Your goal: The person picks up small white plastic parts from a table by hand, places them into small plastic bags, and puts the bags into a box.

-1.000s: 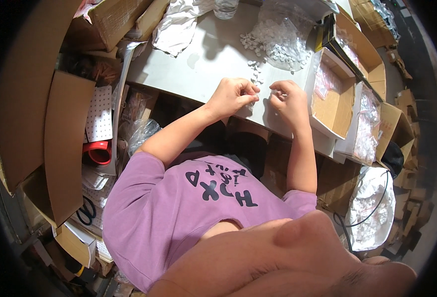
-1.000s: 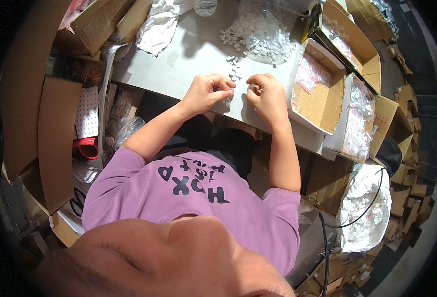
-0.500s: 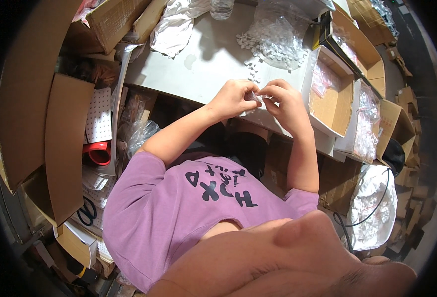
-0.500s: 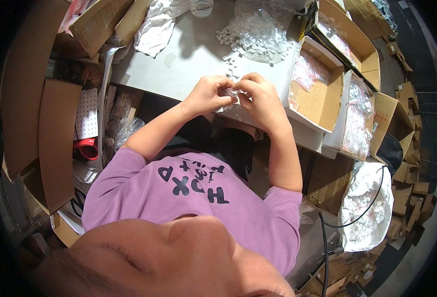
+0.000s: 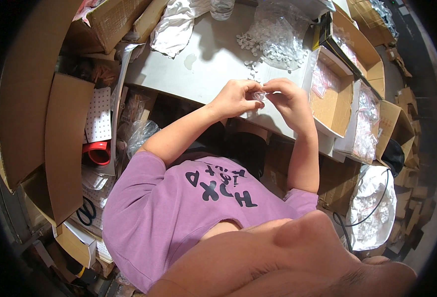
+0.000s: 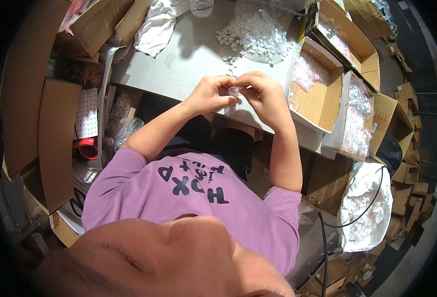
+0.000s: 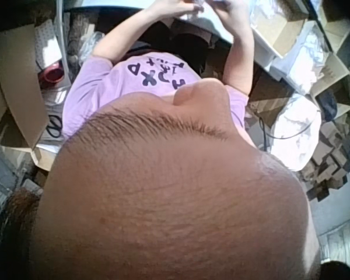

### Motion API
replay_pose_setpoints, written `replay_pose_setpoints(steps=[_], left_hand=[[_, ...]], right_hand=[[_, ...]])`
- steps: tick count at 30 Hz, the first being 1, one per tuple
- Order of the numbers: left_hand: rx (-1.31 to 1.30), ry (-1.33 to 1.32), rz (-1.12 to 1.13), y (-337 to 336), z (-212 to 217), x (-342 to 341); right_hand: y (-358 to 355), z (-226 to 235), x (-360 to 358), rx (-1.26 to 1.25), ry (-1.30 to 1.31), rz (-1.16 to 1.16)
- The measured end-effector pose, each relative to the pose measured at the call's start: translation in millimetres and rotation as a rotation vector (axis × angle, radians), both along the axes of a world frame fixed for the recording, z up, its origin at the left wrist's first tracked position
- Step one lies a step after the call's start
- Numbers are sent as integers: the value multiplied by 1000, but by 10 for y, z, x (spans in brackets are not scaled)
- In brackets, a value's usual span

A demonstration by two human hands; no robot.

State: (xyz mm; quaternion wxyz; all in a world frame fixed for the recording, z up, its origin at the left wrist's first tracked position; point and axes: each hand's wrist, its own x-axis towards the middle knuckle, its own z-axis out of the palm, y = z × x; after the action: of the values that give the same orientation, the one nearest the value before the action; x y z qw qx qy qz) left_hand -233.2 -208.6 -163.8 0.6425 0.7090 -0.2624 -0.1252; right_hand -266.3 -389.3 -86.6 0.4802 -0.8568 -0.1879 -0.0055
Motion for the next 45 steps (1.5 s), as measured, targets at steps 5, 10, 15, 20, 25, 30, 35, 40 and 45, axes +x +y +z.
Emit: replay_pose_setpoints(steps=[5, 10, 15, 20, 25, 30, 35, 40, 45], left_hand=[[-35, 119, -25, -9, -11, 16], [-87, 152, -32, 4, -55, 19], [-60, 205, -9, 96, -8, 38], [-83, 94, 175, 315, -7, 59], [-120, 70, 187, 356, 55, 33], [-175, -1, 134, 306, 20, 4], [-74, -137, 87, 231, 53, -27], [-100, -23, 90, 183, 76, -57], [-121, -39, 106, 139, 95, -83]], right_hand=[[1, -55, 37, 2, -80, -18], [74, -37, 22, 36, -49, 2], [-57, -158, 63, -53, -26, -236], [33, -362, 51, -281, -13, -192], [136, -541, 75, -394, -150, -233], [169, -363, 49, -311, -90, -235], [274, -121, -57, 5, -95, -121], [267, -99, -148, 58, -41, -196], [303, -110, -194, -67, -173, -144]])
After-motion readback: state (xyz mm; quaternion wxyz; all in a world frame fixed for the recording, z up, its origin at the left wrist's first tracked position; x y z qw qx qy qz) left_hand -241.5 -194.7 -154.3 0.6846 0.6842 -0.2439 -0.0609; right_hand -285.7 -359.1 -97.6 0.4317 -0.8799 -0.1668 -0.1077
